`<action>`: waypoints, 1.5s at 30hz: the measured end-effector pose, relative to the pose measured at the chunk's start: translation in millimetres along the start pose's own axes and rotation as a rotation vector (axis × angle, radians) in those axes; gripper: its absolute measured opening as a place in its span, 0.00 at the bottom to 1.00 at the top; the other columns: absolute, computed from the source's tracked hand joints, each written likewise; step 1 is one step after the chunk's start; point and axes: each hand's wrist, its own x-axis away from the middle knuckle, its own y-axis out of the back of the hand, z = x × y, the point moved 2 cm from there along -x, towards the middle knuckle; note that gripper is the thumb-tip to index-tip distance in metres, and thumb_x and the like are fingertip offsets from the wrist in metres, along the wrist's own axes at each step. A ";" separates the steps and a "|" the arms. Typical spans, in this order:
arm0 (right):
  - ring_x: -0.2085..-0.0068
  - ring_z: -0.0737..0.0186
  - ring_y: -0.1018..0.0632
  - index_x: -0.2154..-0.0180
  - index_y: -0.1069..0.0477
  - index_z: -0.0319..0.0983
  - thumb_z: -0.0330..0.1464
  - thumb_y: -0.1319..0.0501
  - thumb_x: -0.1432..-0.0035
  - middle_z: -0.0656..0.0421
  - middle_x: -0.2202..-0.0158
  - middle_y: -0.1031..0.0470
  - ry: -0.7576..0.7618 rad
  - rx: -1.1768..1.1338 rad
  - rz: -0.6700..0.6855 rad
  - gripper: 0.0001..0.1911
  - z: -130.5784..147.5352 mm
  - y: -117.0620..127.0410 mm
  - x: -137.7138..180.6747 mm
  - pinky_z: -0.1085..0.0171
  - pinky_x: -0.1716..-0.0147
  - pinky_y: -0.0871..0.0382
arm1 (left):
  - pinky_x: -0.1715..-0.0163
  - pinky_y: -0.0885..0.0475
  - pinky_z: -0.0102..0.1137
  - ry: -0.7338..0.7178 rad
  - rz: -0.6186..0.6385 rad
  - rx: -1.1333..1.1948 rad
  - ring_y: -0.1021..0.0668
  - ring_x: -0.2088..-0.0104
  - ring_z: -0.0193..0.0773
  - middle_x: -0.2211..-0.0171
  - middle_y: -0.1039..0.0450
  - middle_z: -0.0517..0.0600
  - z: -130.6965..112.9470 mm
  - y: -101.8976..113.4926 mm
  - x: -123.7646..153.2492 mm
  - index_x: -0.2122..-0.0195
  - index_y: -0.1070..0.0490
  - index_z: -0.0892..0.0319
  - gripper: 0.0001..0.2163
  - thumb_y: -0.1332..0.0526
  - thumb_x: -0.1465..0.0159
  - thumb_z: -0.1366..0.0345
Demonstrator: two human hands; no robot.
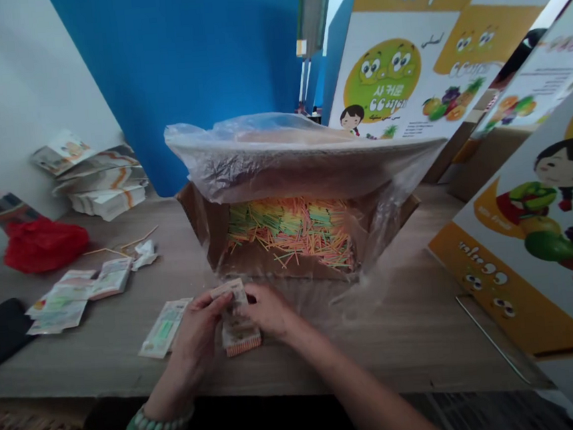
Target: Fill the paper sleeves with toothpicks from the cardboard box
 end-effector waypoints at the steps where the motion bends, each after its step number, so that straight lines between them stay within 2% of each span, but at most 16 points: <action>1: 0.64 0.62 0.24 0.61 0.23 0.41 0.29 0.39 0.44 0.60 0.66 0.21 -0.005 0.138 -0.041 0.08 2.1 12.9 -13.6 0.65 0.64 0.34 | 0.72 0.26 0.29 0.000 -0.044 0.039 0.21 0.75 0.36 0.72 0.19 0.50 1.1 2.4 -2.4 0.68 0.21 0.63 0.15 0.25 0.57 0.63; 4: 0.53 0.53 0.25 0.55 0.24 0.39 0.30 0.44 0.38 0.50 0.56 0.21 -0.032 0.733 -0.332 0.13 7.5 52.6 -65.8 0.58 0.54 0.34 | 0.71 0.24 0.33 0.032 -0.070 0.127 0.19 0.75 0.39 0.74 0.19 0.49 4.7 5.8 -5.8 0.67 0.24 0.62 0.17 0.26 0.56 0.62; 7: 0.43 0.48 0.29 0.48 0.26 0.32 0.23 0.50 0.38 0.41 0.47 0.25 -0.171 1.098 -0.381 0.20 1.0 70.6 -121.0 0.53 0.47 0.37 | 0.69 0.23 0.35 0.098 -0.044 0.161 0.18 0.73 0.43 0.73 0.19 0.50 6.5 3.8 -4.7 0.64 0.26 0.61 0.18 0.26 0.54 0.62; 9: 0.43 0.47 0.29 0.50 0.25 0.29 0.22 0.49 0.39 0.38 0.48 0.25 -0.205 1.137 -0.357 0.20 -7.1 71.3 -148.2 0.53 0.47 0.36 | 0.68 0.22 0.35 0.141 -0.043 0.162 0.17 0.72 0.44 0.71 0.18 0.51 6.3 3.6 -3.7 0.63 0.26 0.62 0.18 0.27 0.55 0.64; 12: 0.47 0.46 0.25 0.54 0.22 0.28 0.21 0.47 0.40 0.38 0.53 0.22 -0.236 1.133 -0.321 0.18 -17.6 67.3 -169.3 0.55 0.51 0.34 | 0.66 0.22 0.35 0.188 -0.033 0.145 0.17 0.70 0.44 0.68 0.17 0.53 6.1 7.8 -4.5 0.63 0.26 0.62 0.18 0.29 0.56 0.69; 15: 0.50 0.46 0.22 0.56 0.21 0.28 0.20 0.47 0.41 0.38 0.55 0.21 -0.277 1.130 -0.296 0.18 -22.7 65.0 -175.8 0.56 0.54 0.32 | 0.67 0.22 0.33 0.161 -0.003 0.122 0.17 0.70 0.43 0.68 0.17 0.52 7.3 13.3 -6.3 0.63 0.25 0.62 0.18 0.30 0.57 0.71; 22: 0.50 0.45 0.21 0.59 0.20 0.29 0.22 0.42 0.43 0.39 0.56 0.20 -0.362 1.048 -0.295 0.13 -17.4 67.0 -181.0 0.58 0.54 0.30 | 0.65 0.23 0.34 0.150 0.099 0.116 0.17 0.67 0.44 0.66 0.17 0.55 9.1 10.4 1.1 0.60 0.23 0.63 0.20 0.27 0.55 0.65; 25: 0.52 0.47 0.20 0.57 0.22 0.30 0.25 0.41 0.42 0.40 0.58 0.19 -0.376 0.980 -0.308 0.12 -16.1 75.6 -171.8 0.60 0.57 0.29 | 0.64 0.24 0.34 0.121 0.089 0.112 0.17 0.66 0.44 0.65 0.17 0.55 4.2 12.4 5.8 0.61 0.22 0.63 0.20 0.26 0.56 0.65; 28: 0.53 0.50 0.20 0.48 0.28 0.33 0.29 0.45 0.37 0.44 0.57 0.20 -0.362 0.899 -0.368 0.17 -20.3 87.5 -151.7 0.60 0.57 0.30 | 0.64 0.24 0.34 0.104 0.047 0.111 0.18 0.68 0.43 0.67 0.17 0.54 0.6 16.8 7.7 0.64 0.22 0.63 0.18 0.26 0.57 0.63; 30: 0.54 0.51 0.20 0.45 0.31 0.35 0.31 0.47 0.36 0.46 0.57 0.21 -0.293 0.689 -0.430 0.19 -25.3 93.1 -133.6 0.61 0.57 0.30 | 0.65 0.25 0.33 0.089 0.025 0.094 0.19 0.69 0.41 0.68 0.17 0.54 -0.2 18.2 7.1 0.65 0.22 0.63 0.18 0.26 0.56 0.61; 33: 0.57 0.56 0.22 0.52 0.31 0.38 0.33 0.49 0.39 0.53 0.61 0.22 -0.140 0.284 -0.441 0.16 -32.7 92.1 -101.6 0.63 0.58 0.30 | 0.64 0.25 0.33 0.043 0.015 0.041 0.19 0.69 0.41 0.68 0.18 0.53 -1.1 15.0 4.7 0.63 0.21 0.62 0.17 0.27 0.52 0.60; 36: 0.63 0.61 0.24 0.62 0.32 0.40 0.35 0.47 0.43 0.58 0.67 0.25 -0.008 -0.013 -0.353 0.10 -38.1 78.1 -64.3 0.64 0.59 0.31 | 0.60 0.25 0.36 -0.079 0.041 -0.102 0.19 0.64 0.45 0.67 0.19 0.54 -5.1 2.7 2.1 0.65 0.21 0.60 0.11 0.31 0.47 0.61; 39: 0.67 0.62 0.27 0.66 0.34 0.41 0.39 0.44 0.46 0.60 0.70 0.28 0.061 -0.312 -0.276 0.09 -45.1 54.2 -24.5 0.63 0.61 0.32 | 0.43 0.32 0.42 -0.358 0.141 -0.336 0.25 0.44 0.50 0.54 0.20 0.56 -8.5 -19.6 0.6 0.71 0.22 0.56 0.02 0.34 0.44 0.66; 41: 0.66 0.61 0.27 0.66 0.33 0.41 0.39 0.41 0.47 0.60 0.69 0.26 0.044 -0.331 -0.249 0.09 -50.8 36.9 -0.4 0.62 0.61 0.32 | 0.35 0.41 0.43 -0.501 0.274 -0.468 0.34 0.35 0.50 0.43 0.26 0.54 -2.8 -36.0 -0.1 0.72 0.23 0.55 0.03 0.35 0.43 0.69; 43: 0.61 0.59 0.25 0.64 0.31 0.41 0.38 0.41 0.48 0.59 0.64 0.24 0.050 -0.261 -0.268 0.10 -54.8 24.4 18.3 0.61 0.58 0.33 | 0.34 0.44 0.43 -0.525 0.423 -0.550 0.34 0.35 0.48 0.40 0.29 0.53 10.5 -48.3 -0.8 0.70 0.23 0.53 0.05 0.36 0.43 0.71; 45: 0.58 0.58 0.25 0.61 0.30 0.42 0.36 0.42 0.47 0.58 0.61 0.23 0.050 -0.146 -0.288 0.10 -56.0 18.3 29.9 0.61 0.56 0.33 | 0.37 0.39 0.42 -0.471 0.496 -0.591 0.29 0.39 0.48 0.43 0.26 0.54 25.1 -53.1 -0.9 0.70 0.24 0.53 0.06 0.39 0.41 0.71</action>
